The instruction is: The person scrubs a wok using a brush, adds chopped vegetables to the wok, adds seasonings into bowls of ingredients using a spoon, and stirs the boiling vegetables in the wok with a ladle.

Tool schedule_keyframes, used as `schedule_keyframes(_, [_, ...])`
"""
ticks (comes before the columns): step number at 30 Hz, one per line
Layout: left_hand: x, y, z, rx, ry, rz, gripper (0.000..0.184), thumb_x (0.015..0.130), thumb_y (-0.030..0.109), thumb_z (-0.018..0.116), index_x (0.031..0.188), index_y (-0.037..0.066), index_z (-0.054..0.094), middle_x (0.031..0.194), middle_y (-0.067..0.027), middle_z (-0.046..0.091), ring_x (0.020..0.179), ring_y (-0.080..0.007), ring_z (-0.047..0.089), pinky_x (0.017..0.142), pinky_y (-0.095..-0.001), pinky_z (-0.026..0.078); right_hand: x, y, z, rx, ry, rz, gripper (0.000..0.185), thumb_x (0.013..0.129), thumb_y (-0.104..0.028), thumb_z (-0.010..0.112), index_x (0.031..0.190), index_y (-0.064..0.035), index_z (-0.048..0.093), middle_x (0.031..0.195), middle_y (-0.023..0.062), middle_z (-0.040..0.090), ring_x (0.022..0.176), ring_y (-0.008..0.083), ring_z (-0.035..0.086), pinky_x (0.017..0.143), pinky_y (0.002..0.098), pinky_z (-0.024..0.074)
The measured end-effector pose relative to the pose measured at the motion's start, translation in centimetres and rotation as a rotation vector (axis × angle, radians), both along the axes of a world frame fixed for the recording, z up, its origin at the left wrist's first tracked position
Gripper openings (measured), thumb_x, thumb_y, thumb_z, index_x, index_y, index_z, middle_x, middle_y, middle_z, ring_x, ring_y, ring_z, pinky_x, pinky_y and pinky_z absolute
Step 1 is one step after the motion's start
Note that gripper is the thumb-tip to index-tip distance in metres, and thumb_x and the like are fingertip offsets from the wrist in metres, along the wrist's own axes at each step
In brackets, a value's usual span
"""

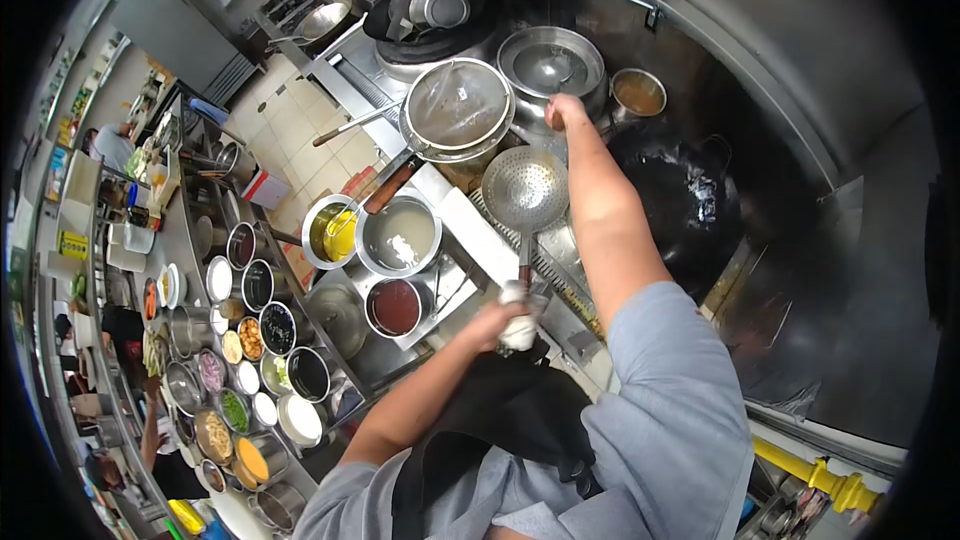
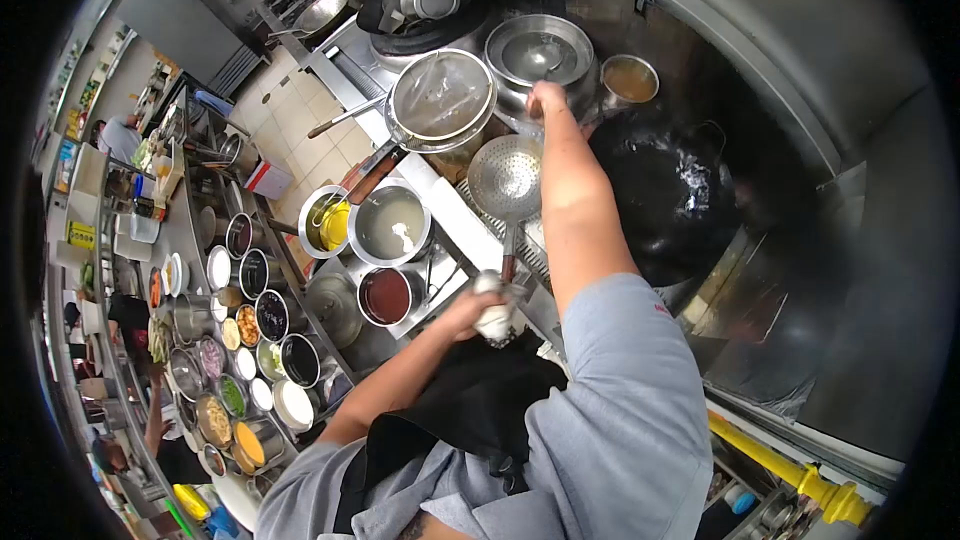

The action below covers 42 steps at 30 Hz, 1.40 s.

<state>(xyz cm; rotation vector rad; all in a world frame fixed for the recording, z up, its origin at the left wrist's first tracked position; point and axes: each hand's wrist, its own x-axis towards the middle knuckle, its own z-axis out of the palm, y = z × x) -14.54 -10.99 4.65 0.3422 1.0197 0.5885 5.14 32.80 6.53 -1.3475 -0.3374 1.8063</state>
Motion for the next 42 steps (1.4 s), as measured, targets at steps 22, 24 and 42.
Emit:
schedule_keyframes(22, [-0.7, 5.8, -1.2, 0.005, -0.149, -0.242, 0.025, 0.095, 0.023, 0.060, 0.110, 0.003, 0.057, 0.097, -0.0098, 0.066, 0.084, -0.0237, 0.067, 0.073, -0.0404, 0.058, 7.7, -39.2, 7.7, 0.144, 0.650, -0.338, 0.033, 0.100, -0.027, 0.056, 0.109, 0.0041, 0.053, 0.067, -0.0004, 0.050, 0.044, 0.0045, 0.042, 0.038, 0.0202, 0.0353])
schedule_keyframes(24, [3.8, 6.9, -2.1, -0.054, -0.208, -0.306, 0.027, 0.097, 0.025, 0.058, 0.112, 0.004, 0.055, 0.098, -0.0105, 0.066, 0.086, -0.0249, 0.068, 0.075, -0.0423, 0.058, 8.3, -41.3, 8.1, 0.051, 0.524, -0.448, 0.030, 0.100, -0.023, 0.055, 0.107, 0.0059, 0.050, 0.067, 0.0004, 0.050, 0.044, 0.0046, 0.043, 0.038, 0.0195, 0.0361])
schedule_keyframes(42, [18.1, 5.8, -8.3, 0.213, -0.487, -0.221, 0.010, 0.096, 0.010, 0.052, 0.088, 0.013, 0.047, 0.073, -0.0035, 0.055, 0.059, -0.0179, 0.057, 0.049, -0.0351, 0.045, 6.5, -51.3, 4.3, 0.181, -1.358, -0.463, 0.028, 0.095, -0.025, 0.063, 0.110, -0.0019, 0.062, 0.067, 0.0093, 0.060, 0.058, 0.0178, 0.059, 0.053, 0.0357, 0.0485])
